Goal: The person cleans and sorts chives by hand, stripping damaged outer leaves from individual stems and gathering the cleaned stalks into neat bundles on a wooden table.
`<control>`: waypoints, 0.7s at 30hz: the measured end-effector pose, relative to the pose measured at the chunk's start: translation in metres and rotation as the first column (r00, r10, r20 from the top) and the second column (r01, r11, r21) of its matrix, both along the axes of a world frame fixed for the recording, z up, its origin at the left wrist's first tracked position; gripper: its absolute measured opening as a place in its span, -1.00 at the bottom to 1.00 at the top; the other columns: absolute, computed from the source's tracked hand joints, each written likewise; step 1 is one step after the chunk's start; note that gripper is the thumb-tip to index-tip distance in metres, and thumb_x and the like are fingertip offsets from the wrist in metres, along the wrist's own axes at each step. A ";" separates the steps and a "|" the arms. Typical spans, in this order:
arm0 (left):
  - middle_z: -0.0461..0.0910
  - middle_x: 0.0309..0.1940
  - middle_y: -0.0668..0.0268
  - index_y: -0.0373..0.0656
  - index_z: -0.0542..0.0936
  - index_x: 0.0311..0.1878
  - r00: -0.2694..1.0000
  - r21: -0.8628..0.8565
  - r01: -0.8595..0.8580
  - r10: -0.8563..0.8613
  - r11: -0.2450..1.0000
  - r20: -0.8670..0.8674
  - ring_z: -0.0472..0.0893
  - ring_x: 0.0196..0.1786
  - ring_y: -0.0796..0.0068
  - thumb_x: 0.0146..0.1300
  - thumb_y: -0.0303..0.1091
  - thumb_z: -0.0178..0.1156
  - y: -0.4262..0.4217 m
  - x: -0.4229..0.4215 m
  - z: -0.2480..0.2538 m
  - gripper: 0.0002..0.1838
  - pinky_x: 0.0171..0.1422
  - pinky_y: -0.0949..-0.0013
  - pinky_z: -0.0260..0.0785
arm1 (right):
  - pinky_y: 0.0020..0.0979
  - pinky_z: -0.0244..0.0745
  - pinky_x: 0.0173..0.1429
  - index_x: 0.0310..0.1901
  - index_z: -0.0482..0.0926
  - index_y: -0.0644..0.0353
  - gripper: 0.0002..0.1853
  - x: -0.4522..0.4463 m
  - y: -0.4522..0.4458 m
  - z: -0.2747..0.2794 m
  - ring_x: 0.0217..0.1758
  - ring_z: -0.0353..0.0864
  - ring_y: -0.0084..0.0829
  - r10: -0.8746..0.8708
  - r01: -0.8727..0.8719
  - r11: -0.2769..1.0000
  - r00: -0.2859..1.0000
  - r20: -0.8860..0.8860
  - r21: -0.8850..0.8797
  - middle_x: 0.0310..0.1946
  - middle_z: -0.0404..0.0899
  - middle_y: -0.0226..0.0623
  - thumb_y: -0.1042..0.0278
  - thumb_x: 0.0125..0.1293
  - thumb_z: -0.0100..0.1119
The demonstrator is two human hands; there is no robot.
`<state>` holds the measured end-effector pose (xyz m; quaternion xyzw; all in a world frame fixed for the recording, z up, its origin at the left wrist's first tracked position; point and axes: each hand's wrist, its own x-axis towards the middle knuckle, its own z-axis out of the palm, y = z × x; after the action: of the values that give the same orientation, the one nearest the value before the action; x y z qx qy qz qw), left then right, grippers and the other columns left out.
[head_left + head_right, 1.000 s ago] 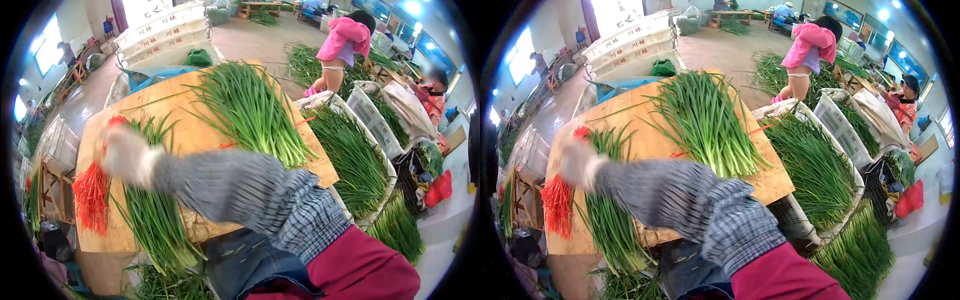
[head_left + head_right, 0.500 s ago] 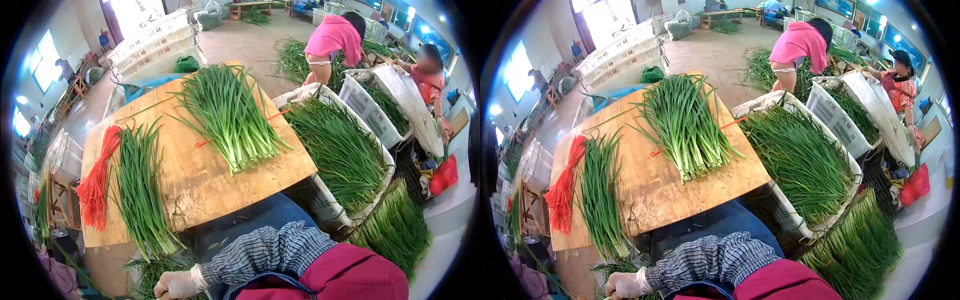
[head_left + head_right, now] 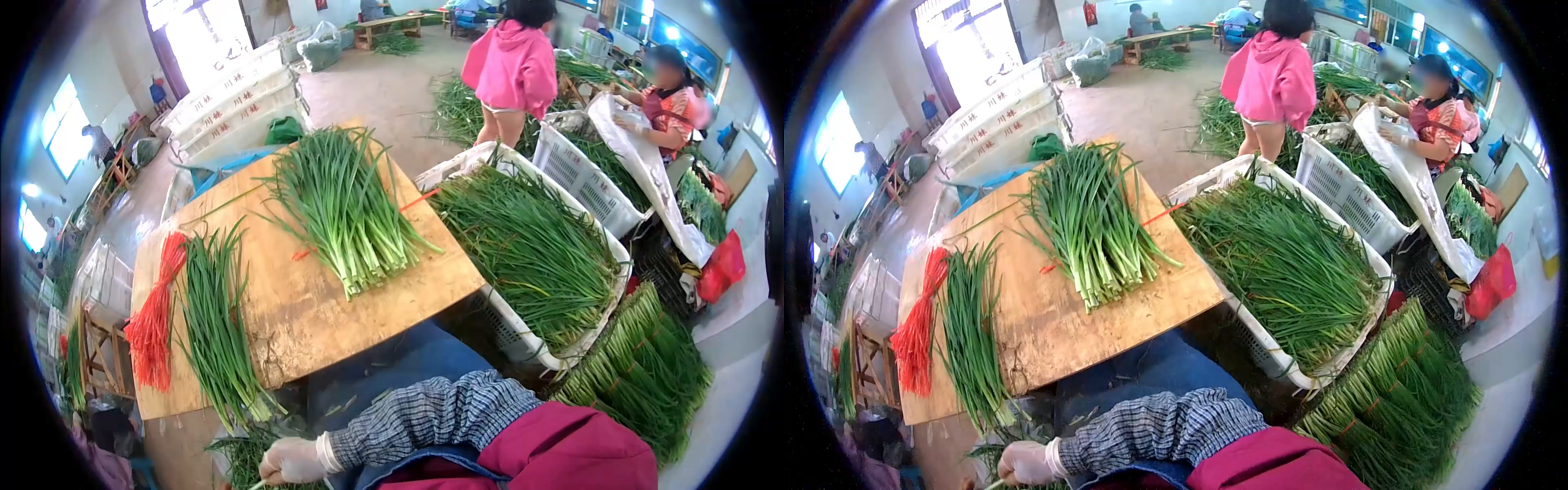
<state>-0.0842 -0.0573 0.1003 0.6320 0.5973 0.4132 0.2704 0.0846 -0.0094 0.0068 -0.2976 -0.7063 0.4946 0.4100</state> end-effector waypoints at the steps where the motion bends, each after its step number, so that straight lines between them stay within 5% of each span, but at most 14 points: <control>1: 0.56 -0.16 0.06 -0.32 0.51 -0.02 0.983 0.026 0.148 -0.144 0.989 -0.114 0.54 -0.15 0.31 0.25 -0.49 0.01 0.004 0.015 0.008 -0.74 0.03 0.34 0.35 | -0.33 0.43 -0.36 -0.37 0.62 0.10 -0.81 -0.001 -0.001 -0.004 -0.46 0.56 -0.32 -0.057 0.050 0.994 0.996 0.073 0.095 -0.56 0.58 -0.24 0.22 0.09 0.08; 3: 0.56 -0.15 0.06 -0.32 0.50 -0.01 0.847 0.024 0.437 -0.402 0.899 -0.348 0.55 -0.15 0.35 0.24 -0.50 0.02 0.009 0.035 0.022 -0.74 -0.02 0.37 0.37 | -0.25 0.41 -0.32 -0.34 0.63 0.04 -0.80 -0.001 0.002 -0.013 -0.42 0.56 -0.19 -0.078 0.069 0.991 0.995 0.070 0.118 -0.51 0.57 -0.19 0.18 0.03 0.13; 4: 0.58 -0.19 0.09 -0.30 0.53 -0.03 0.828 -0.076 0.470 -0.469 0.880 -0.308 0.56 -0.19 0.34 0.20 -0.53 0.06 0.013 0.039 0.017 -0.74 -0.05 0.41 0.38 | -0.24 0.41 -0.33 -0.34 0.63 0.04 -0.79 -0.002 0.003 -0.024 -0.42 0.55 -0.18 -0.123 0.112 0.987 0.988 0.088 0.118 -0.51 0.57 -0.18 0.18 0.01 0.14; 7: 0.61 -0.27 0.16 -0.29 0.55 -0.07 0.727 -0.168 0.427 -0.448 0.888 -0.520 0.59 -0.26 0.39 0.18 -0.53 0.09 0.019 0.054 0.008 -0.76 -0.12 0.44 0.40 | -0.35 0.37 -0.36 -0.44 0.56 0.23 -0.84 0.011 0.002 -0.025 -0.50 0.49 -0.37 -0.192 0.191 0.980 0.981 -0.004 0.051 -0.63 0.50 -0.26 0.32 0.02 0.12; 8: 0.63 -0.35 0.18 -0.26 0.59 -0.13 0.810 -0.110 0.467 -0.474 0.877 -0.344 0.59 -0.33 0.45 0.16 -0.52 0.13 0.027 0.059 -0.004 -0.80 -0.20 0.45 0.40 | -0.40 0.35 -0.38 -0.48 0.52 0.33 -0.85 0.016 0.000 -0.026 -0.54 0.45 -0.48 -0.209 0.210 0.978 0.976 -0.061 0.013 -0.69 0.47 -0.30 0.39 0.04 0.10; 11: 0.62 -0.41 0.19 -0.22 0.61 -0.18 0.607 -0.071 0.549 -0.455 0.833 -0.651 0.59 -0.39 0.47 0.14 -0.47 0.17 0.028 0.062 0.000 -0.82 -0.26 0.45 0.40 | -0.23 0.40 -0.33 -0.37 0.63 0.04 -0.79 0.034 -0.004 -0.023 -0.41 0.55 -0.14 -0.247 0.236 0.965 0.964 0.100 0.112 -0.52 0.56 -0.16 0.18 -0.05 0.16; 15: 0.61 -0.46 0.15 -0.18 0.63 -0.24 0.668 -0.009 0.479 -0.372 0.878 -0.644 0.59 -0.44 0.32 0.09 -0.41 0.22 0.033 0.070 -0.011 -0.84 -0.31 0.40 0.41 | -0.22 0.40 -0.34 -0.42 0.61 0.13 -0.77 0.060 -0.015 -0.007 -0.42 0.54 -0.13 -0.447 0.428 0.880 0.893 0.055 0.204 -0.53 0.55 -0.13 0.16 -0.06 0.17; 16: 0.61 -0.46 0.15 -0.18 0.63 -0.25 0.665 0.025 0.484 -0.349 0.875 -0.661 0.59 -0.44 0.29 0.08 -0.40 0.23 0.034 0.075 -0.011 -0.84 -0.32 0.38 0.41 | -0.23 0.40 -0.37 -0.48 0.61 0.15 -0.75 0.060 -0.018 -0.015 -0.47 0.53 -0.14 -0.602 0.595 0.774 0.798 -0.039 0.215 -0.57 0.55 -0.14 0.13 -0.01 0.16; 19: 0.60 -0.47 0.14 -0.17 0.63 -0.27 0.638 0.072 0.518 -0.328 0.852 -0.696 0.59 -0.45 0.23 0.07 -0.39 0.23 0.031 0.099 -0.015 -0.84 -0.34 0.34 0.41 | -0.29 0.42 -0.38 -0.52 0.61 0.19 -0.68 0.073 -0.017 -0.032 -0.56 0.53 -0.22 -0.530 0.541 0.824 0.841 0.110 -0.167 -0.61 0.56 -0.15 0.07 0.07 0.13; 20: 0.60 -0.47 0.13 -0.17 0.63 -0.27 0.626 0.078 0.530 -0.328 0.844 -0.707 0.59 -0.46 0.22 0.07 -0.39 0.22 0.028 0.108 -0.018 -0.85 -0.34 0.34 0.41 | -0.37 0.43 -0.48 -0.54 0.62 0.22 -0.59 0.079 -0.018 -0.035 -0.65 0.52 -0.37 -0.389 0.331 0.833 0.920 -0.044 -0.444 -0.65 0.58 -0.21 0.00 0.17 0.08; 21: 0.59 -0.47 0.14 -0.16 0.63 -0.26 0.600 0.082 0.572 -0.348 0.816 -0.720 0.58 -0.46 0.23 0.08 -0.40 0.21 0.027 0.118 -0.021 -0.85 -0.35 0.33 0.41 | -0.44 0.42 -0.57 -0.52 0.65 0.19 -0.57 0.093 -0.032 -0.015 -0.67 0.52 -0.50 -0.330 0.130 0.710 0.930 -0.163 -0.692 -0.61 0.60 -0.29 -0.01 0.22 0.04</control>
<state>0.0333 -0.0308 0.0790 0.9045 0.3955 0.1564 0.0319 0.1775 -0.0417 -0.0078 -0.4397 -0.3735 0.6957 0.4281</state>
